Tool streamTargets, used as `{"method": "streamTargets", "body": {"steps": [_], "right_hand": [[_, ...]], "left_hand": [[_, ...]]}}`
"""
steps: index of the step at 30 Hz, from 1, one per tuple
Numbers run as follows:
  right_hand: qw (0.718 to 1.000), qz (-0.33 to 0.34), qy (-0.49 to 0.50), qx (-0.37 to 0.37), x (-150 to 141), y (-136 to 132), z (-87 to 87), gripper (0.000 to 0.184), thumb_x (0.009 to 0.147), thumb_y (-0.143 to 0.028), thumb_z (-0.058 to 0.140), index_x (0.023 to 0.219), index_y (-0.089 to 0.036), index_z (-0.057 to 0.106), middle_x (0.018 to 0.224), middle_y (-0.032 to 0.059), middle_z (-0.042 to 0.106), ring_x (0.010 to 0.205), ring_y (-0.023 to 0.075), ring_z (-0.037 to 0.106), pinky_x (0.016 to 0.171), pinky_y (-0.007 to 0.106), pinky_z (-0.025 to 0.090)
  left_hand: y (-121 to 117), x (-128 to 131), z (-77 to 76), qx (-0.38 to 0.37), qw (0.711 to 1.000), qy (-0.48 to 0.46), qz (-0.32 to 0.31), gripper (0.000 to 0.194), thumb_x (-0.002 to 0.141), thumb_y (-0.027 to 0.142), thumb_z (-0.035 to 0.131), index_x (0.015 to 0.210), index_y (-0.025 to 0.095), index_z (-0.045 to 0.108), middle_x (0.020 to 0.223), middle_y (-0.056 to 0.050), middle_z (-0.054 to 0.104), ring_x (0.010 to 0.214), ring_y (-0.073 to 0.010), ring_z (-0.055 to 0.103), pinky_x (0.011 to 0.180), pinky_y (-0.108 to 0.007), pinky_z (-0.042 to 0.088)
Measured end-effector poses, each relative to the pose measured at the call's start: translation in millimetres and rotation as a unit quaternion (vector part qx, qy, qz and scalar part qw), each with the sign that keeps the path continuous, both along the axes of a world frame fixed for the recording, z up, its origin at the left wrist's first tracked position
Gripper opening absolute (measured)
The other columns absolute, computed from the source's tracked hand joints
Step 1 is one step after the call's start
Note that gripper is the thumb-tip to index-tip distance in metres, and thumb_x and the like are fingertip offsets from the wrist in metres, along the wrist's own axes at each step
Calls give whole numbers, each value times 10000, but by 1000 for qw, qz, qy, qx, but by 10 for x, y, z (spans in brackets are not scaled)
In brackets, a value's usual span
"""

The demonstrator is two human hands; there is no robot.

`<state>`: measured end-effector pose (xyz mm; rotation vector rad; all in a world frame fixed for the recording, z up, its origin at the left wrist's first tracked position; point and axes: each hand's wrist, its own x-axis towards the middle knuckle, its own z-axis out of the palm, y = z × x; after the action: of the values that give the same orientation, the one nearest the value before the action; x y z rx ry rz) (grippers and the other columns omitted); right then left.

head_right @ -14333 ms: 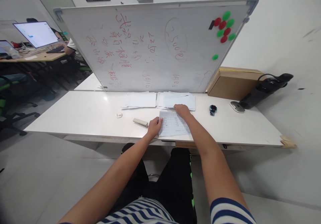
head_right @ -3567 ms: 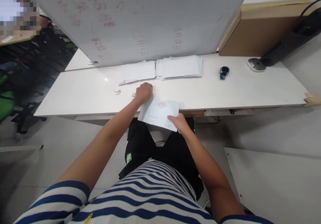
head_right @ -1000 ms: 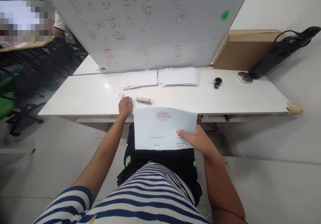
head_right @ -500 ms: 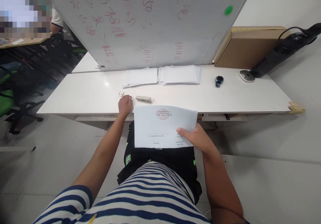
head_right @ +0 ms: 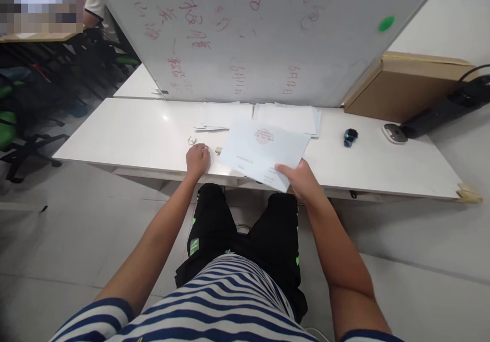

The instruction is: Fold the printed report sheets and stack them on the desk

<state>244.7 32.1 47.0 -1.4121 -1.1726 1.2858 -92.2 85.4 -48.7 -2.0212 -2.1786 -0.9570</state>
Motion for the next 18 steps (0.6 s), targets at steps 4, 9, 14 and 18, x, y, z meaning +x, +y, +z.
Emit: {"method": "streamTargets", "body": {"steps": [4,9,14,18], "right_hand": [[998,10,46,36,-389,855,66,463,621,-275,765,1044,-146,630,1053,90,697,995,271,645,873,414,526],[999,-9,47,3,-943,1873,-105,346,602,-143,710,936,-135,622,909,64,707,846,217,666,789,373,552],[998,-11,-47,-43,-1332,2411,-406,353,611,-127,649,960,-137,599,958,87,687,806,199,648,731,353,559],[987,-1,-160,5,-1453,2520,-527,582,639,-205,639,1203,-142,512,1158,128,618,976,238,613,840,367,521]], "left_hand": [[0,2,17,-9,1000,-21,13,277,932,282,349,992,190,603,1071,-112,632,1053,-263,545,932,-414,388],[3,5,41,-25,999,-28,28,257,925,272,368,977,197,608,1050,-118,635,1028,-265,554,918,-431,390],[-6,17,10,-19,999,-38,24,244,932,265,371,969,213,607,1118,-117,617,1085,-252,535,972,-442,357],[-16,21,-8,-14,999,-35,27,234,930,257,380,951,216,609,1120,-104,621,1083,-246,539,965,-433,364]]}}
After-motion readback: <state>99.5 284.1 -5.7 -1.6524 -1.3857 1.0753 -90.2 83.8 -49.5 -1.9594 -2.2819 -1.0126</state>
